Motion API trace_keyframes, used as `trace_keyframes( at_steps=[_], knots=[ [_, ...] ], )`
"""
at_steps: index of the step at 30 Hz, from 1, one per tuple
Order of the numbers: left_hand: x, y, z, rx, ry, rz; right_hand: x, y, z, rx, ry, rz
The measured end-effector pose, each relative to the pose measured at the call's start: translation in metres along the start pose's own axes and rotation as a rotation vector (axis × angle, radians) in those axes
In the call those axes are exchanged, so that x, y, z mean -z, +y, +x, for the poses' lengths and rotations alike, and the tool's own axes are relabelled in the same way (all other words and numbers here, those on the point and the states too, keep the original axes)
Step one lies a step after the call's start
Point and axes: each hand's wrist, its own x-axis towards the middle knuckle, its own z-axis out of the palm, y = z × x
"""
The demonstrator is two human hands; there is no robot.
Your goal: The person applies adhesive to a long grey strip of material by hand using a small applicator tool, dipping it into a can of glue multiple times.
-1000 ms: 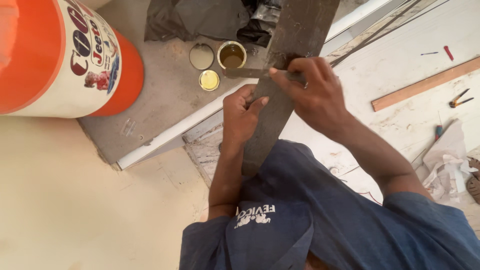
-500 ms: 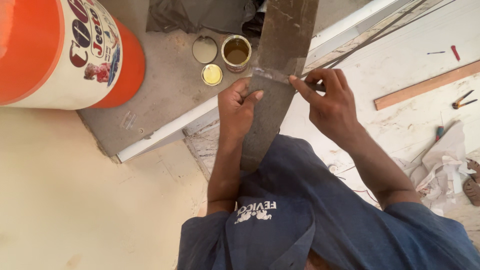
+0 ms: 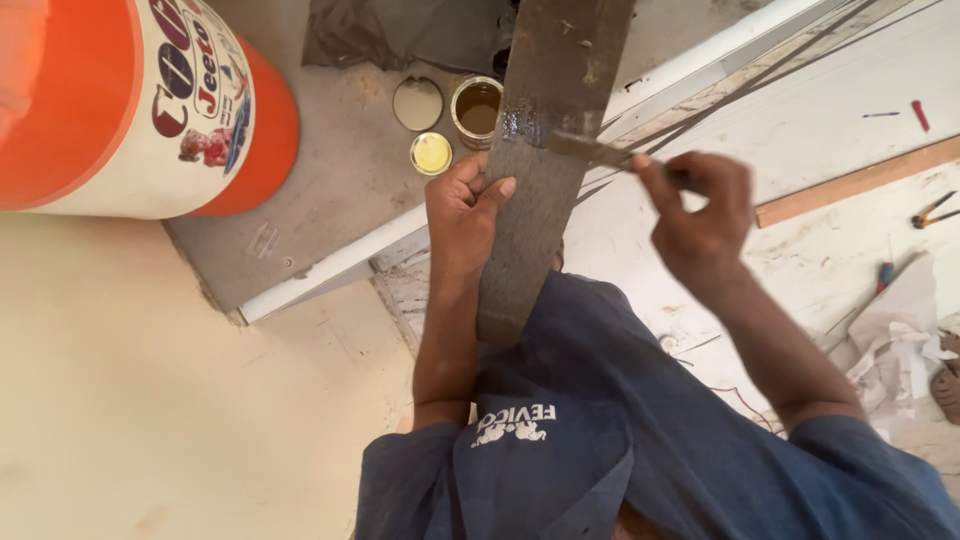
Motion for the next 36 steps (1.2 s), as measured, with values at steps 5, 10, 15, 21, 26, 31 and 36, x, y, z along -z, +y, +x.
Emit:
trace_keyframes(
  at_steps=[5, 10, 15, 21, 26, 31, 36],
  knots=[
    [-0.01, 0.002, 0.002, -0.019, -0.032, 0.01, -0.011, 0.068, 0.059, 0.019, 0.08, 0.068],
    [-0.011, -0.005, -0.004, -0.06, -0.042, 0.08, -0.023, 0.085, 0.077, 0.074, -0.064, 0.179],
    [-0.01, -0.012, -0.011, -0.068, -0.007, 0.09, -0.003, 0.054, 0.039, -0.006, -0.192, 0.198],
    [-0.012, -0.007, 0.003, -0.041, 0.036, 0.093, 0.008, 0.008, 0.018, -0.018, -0.248, 0.116],
    [-0.005, 0.0, 0.004, 0.046, -0.062, -0.063, 0.028, -0.007, 0.02, -0.092, -0.239, 0.214],
    [-0.001, -0.002, 0.002, 0.053, -0.167, -0.093, 0.034, -0.002, 0.033, -0.213, -0.153, 0.287],
    [-0.003, -0.008, 0.004, 0.103, -0.191, -0.113, 0.036, 0.001, 0.044, -0.425, -0.116, 0.482]
  ],
)
